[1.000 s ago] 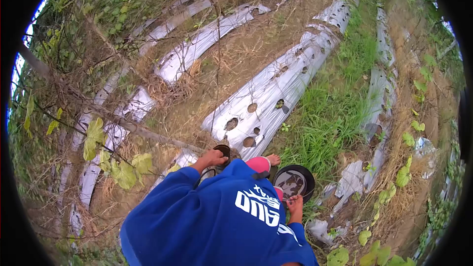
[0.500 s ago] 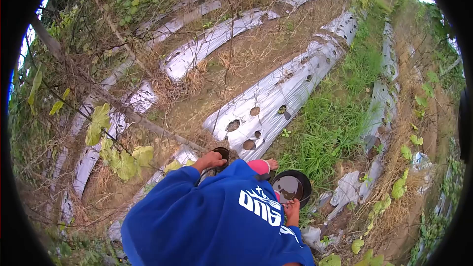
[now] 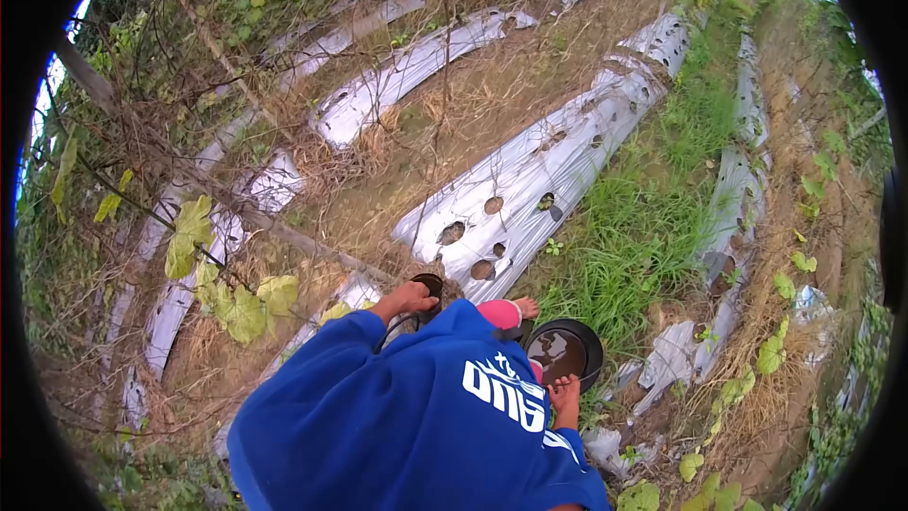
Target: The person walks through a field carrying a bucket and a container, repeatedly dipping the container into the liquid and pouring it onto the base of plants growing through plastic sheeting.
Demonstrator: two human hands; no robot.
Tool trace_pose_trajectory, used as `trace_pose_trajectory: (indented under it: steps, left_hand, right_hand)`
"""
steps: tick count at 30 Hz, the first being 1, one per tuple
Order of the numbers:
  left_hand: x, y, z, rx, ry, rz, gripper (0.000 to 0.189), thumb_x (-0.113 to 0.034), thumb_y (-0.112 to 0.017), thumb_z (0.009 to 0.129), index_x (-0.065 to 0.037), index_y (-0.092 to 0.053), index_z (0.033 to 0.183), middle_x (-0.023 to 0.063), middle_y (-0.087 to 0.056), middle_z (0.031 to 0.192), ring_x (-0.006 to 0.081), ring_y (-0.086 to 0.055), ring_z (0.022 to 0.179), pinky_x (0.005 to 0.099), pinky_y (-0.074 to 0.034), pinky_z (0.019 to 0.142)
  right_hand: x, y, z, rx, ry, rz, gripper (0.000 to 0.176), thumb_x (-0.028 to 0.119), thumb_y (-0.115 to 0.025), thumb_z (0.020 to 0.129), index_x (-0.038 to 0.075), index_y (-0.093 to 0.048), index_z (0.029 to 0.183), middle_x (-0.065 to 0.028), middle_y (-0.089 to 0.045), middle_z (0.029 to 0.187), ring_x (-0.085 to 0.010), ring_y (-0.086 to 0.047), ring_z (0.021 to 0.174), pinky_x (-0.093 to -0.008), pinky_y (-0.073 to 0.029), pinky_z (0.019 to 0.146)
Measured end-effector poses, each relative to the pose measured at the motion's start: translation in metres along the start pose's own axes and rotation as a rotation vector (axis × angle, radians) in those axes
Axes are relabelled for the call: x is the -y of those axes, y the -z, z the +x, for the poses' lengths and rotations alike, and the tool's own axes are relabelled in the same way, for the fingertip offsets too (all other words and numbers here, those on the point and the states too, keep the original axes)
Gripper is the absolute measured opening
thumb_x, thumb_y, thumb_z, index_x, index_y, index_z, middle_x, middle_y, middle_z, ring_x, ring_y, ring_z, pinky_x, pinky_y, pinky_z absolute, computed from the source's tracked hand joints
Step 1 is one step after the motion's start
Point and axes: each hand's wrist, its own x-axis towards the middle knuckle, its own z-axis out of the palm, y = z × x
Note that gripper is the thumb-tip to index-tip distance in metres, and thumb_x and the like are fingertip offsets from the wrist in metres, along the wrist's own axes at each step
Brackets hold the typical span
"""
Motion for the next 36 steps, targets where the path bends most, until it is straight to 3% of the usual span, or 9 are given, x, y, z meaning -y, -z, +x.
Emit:
trace_pose_trajectory:
  steps: [11, 20, 23, 33, 36]
  left_hand:
    - [0.01, -0.015, 0.003, 0.027, 0.092, 0.0, 0.056, -0.051, -0.05, 0.088, 0.001, -0.068, 0.08, 0.0251, -0.066, 0.087, 0.0419, -0.064, 0.089, 0.0485, -0.05, 0.08]
    - [0.017, -0.023, 0.002, 0.053, 0.064, -0.018, 0.056, -0.051, -0.05, 0.089, 0.001, -0.067, 0.077, 0.0247, -0.066, 0.085, 0.0417, -0.064, 0.087, 0.049, -0.05, 0.078]
    - [0.016, -0.025, 0.004, 0.055, 0.06, -0.007, 0.056, -0.051, -0.05, 0.089, 0.001, -0.067, 0.076, 0.0248, -0.065, 0.083, 0.0417, -0.064, 0.086, 0.0493, -0.05, 0.077]
    - [0.011, -0.025, 0.01, 0.052, 0.073, -0.012, 0.054, -0.049, -0.051, 0.089, 0.001, -0.066, 0.074, 0.0249, -0.065, 0.081, 0.0419, -0.064, 0.083, 0.0494, -0.05, 0.075]
    - [0.002, -0.015, 0.009, 0.039, 0.028, -0.015, 0.054, -0.049, -0.051, 0.089, 0.002, -0.066, 0.075, 0.0257, -0.064, 0.082, 0.0421, -0.063, 0.083, 0.0491, -0.05, 0.075]
  right_hand:
    - [-0.001, 0.007, 0.007, 0.016, -0.011, -0.036, 0.019, 0.038, -0.058, 0.087, 0.022, -0.05, 0.094, 0.0064, -0.051, 0.083, -0.015, -0.048, 0.084, -0.0465, -0.04, 0.081]
    - [0.002, 0.005, 0.002, 0.093, -0.029, -0.031, 0.017, 0.035, -0.058, 0.087, 0.022, -0.048, 0.089, 0.0066, -0.049, 0.079, -0.0146, -0.048, 0.082, -0.046, -0.038, 0.082]
    - [0.002, 0.003, 0.001, 0.021, -0.012, -0.034, 0.017, 0.036, -0.059, 0.086, 0.021, -0.051, 0.085, 0.0064, -0.053, 0.077, -0.0156, -0.052, 0.081, -0.0454, -0.042, 0.081]
    - [0.005, -0.001, 0.009, -0.008, -0.051, -0.057, 0.017, 0.035, -0.057, 0.086, 0.022, -0.048, 0.093, 0.0041, -0.053, 0.083, -0.019, -0.05, 0.088, -0.0506, -0.038, 0.087]
    - [0.008, -0.011, 0.002, -0.016, -0.051, -0.067, 0.017, 0.035, -0.058, 0.086, 0.021, -0.048, 0.089, 0.0039, -0.049, 0.08, -0.0176, -0.048, 0.084, -0.0501, -0.038, 0.086]
